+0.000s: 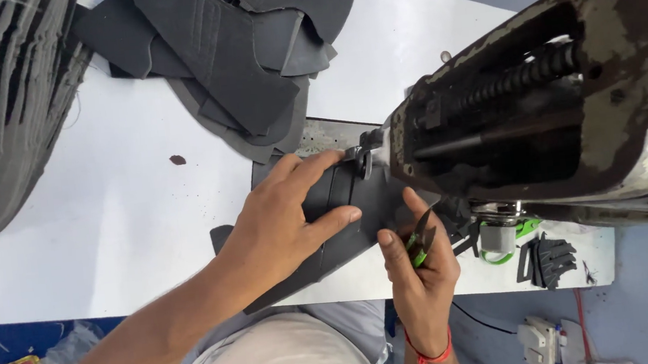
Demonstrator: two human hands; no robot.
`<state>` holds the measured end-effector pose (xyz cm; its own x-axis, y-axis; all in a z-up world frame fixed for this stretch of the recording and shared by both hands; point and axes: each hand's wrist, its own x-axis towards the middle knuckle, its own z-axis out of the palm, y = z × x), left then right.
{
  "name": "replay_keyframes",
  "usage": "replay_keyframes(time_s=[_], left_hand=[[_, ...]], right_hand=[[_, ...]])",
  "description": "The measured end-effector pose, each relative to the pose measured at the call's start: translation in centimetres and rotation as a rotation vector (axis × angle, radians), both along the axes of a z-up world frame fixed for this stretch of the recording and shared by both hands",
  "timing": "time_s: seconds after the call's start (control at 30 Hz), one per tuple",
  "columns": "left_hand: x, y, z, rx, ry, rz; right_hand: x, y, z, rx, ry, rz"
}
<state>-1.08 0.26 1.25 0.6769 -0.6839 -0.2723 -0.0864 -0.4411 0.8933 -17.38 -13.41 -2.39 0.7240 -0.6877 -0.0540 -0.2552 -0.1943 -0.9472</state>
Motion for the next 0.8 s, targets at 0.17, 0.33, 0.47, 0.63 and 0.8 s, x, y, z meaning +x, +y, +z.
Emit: replay_keyframes(time_s=[0.17, 0.33, 0.47, 0.63, 0.8], left_hand=[[0.3, -0.9, -1.0, -0.052, -0.058, 0.029], [1.0, -1.7, -1.1, -0.049, -0.128, 0.053], [1.7, -2.1, -1.0, -0.068, -0.160, 0.040], [2.7, -2.7, -1.7, -0.059, -0.185, 0.025], [4.6, -3.3, -4.0, -0.124, -0.488, 0.087]], right_hand=[[0.4, -0.8, -0.8, 0.004, -0.060, 0.020], [1.5, -0.9, -0.6, 0.023, -0.087, 0.043], [1.7, -1.2, -1.2, 0.016, -0.041, 0.011], [2.5, -1.7, -1.5, -0.021, -0.062, -0.006], [2.3, -2.7, -2.3, -0.092, -0.090, -0.013]])
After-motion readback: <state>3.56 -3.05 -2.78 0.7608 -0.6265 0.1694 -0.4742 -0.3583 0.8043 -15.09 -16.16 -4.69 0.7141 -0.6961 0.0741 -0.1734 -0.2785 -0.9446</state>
